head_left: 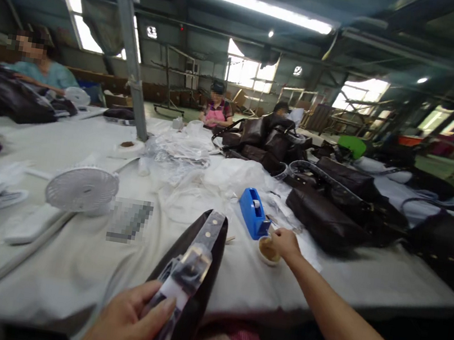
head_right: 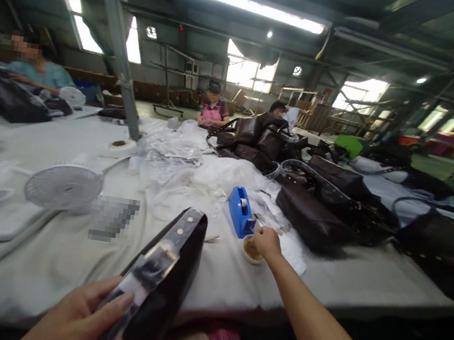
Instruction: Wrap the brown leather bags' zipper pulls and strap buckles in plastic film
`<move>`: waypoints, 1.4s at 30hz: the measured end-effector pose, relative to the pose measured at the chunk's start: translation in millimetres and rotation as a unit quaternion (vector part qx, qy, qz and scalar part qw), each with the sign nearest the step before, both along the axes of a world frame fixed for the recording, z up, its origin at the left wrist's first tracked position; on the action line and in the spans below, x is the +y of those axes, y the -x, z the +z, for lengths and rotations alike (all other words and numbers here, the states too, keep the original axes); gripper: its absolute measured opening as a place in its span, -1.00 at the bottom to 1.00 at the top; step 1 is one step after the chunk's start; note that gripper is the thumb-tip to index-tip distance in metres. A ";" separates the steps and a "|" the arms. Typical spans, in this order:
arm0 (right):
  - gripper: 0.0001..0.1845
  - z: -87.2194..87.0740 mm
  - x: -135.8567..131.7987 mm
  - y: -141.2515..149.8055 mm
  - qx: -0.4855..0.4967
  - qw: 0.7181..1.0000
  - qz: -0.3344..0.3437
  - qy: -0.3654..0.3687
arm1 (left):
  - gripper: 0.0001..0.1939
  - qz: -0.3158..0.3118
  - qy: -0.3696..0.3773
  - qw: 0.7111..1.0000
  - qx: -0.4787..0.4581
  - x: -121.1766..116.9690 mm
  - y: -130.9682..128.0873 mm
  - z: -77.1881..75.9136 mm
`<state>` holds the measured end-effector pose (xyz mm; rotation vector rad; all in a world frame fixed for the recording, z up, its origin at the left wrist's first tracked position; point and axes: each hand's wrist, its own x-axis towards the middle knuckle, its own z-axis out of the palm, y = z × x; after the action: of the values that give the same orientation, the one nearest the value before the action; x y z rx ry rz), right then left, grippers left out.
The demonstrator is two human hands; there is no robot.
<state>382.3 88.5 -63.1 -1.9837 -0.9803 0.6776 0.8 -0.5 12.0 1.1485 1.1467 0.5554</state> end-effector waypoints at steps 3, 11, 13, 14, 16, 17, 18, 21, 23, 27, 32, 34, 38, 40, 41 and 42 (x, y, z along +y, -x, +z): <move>-0.70 21.4 -29.6 40.9 0.045 0.995 0.087 -0.024 | -0.53 -0.031 0.003 0.999 0.011 0.4 -1.0 6.1; -0.61 100.1 -113.8 175.3 0.264 0.914 0.306 -0.032 | -0.67 -0.051 -0.057 0.995 0.058 -6.2 -21.7 20.6; -0.60 98.6 -116.9 187.3 0.256 0.924 0.283 -0.017 | -0.66 -0.060 -0.104 0.989 0.090 -9.9 -23.8 22.0; -0.59 96.0 -117.2 189.4 0.238 0.933 0.271 -0.016 | -0.66 -0.063 -0.132 0.983 0.108 -11.4 -24.3 21.9; -0.60 90.3 -117.6 189.1 0.192 0.949 0.250 -0.020 | -0.66 -0.061 -0.185 0.971 0.139 -13.4 -24.5 20.5; -0.61 88.0 -118.2 187.9 0.174 0.954 0.243 -0.020 | -0.66 -0.062 -0.206 0.965 0.150 -14.0 -24.7 19.2; -0.61 86.4 -119.2 186.8 0.159 0.959 0.235 -0.020 | -0.66 -0.063 -0.223 0.960 0.158 -14.4 -25.0 17.7; -0.59 85.0 -122.8 185.6 0.129 0.968 0.214 -0.016 | -0.68 -0.066 -0.250 0.951 0.172 -14.8 -26.5 12.6; -0.58 85.3 -124.2 186.6 0.134 0.969 0.205 -0.009 | -0.70 -0.067 -0.262 0.946 0.181 -14.7 -27.5 9.5; -0.54 84.3 -123.0 188.5 0.162 0.969 0.187 0.012 | -0.73 -0.073 -0.285 0.933 0.207 -15.2 -27.8 6.9; -0.50 79.9 -119.2 188.6 0.170 0.969 0.178 0.018 | -0.76 -0.073 -0.294 0.924 0.234 -15.9 -27.6 9.1; -0.46 78.4 -118.6 188.5 0.195 0.965 0.172 0.025 | -0.77 -0.074 -0.299 0.919 0.246 -15.7 -28.0 9.3; -0.41 75.1 -119.3 187.0 0.254 0.951 0.168 0.052 | -0.78 -0.084 -0.312 0.907 0.269 -15.9 -27.9 6.9; -0.41 72.6 -120.0 186.3 0.275 0.945 0.169 0.055 | -0.79 -0.089 -0.318 0.903 0.275 -16.5 -27.4 5.4; -0.41 71.1 -120.3 186.3 0.283 0.943 0.169 0.054 | -0.79 -0.091 -0.321 0.901 0.277 -16.9 -27.4 4.6; -0.42 69.6 -120.4 186.6 0.291 0.940 0.169 0.051 | -0.80 -0.093 -0.324 0.899 0.279 -17.2 -27.6 3.7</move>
<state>195.7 -31.9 6.4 -1.5515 -0.9251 1.4349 28.4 -17.6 15.7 2.0716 1.3519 0.4797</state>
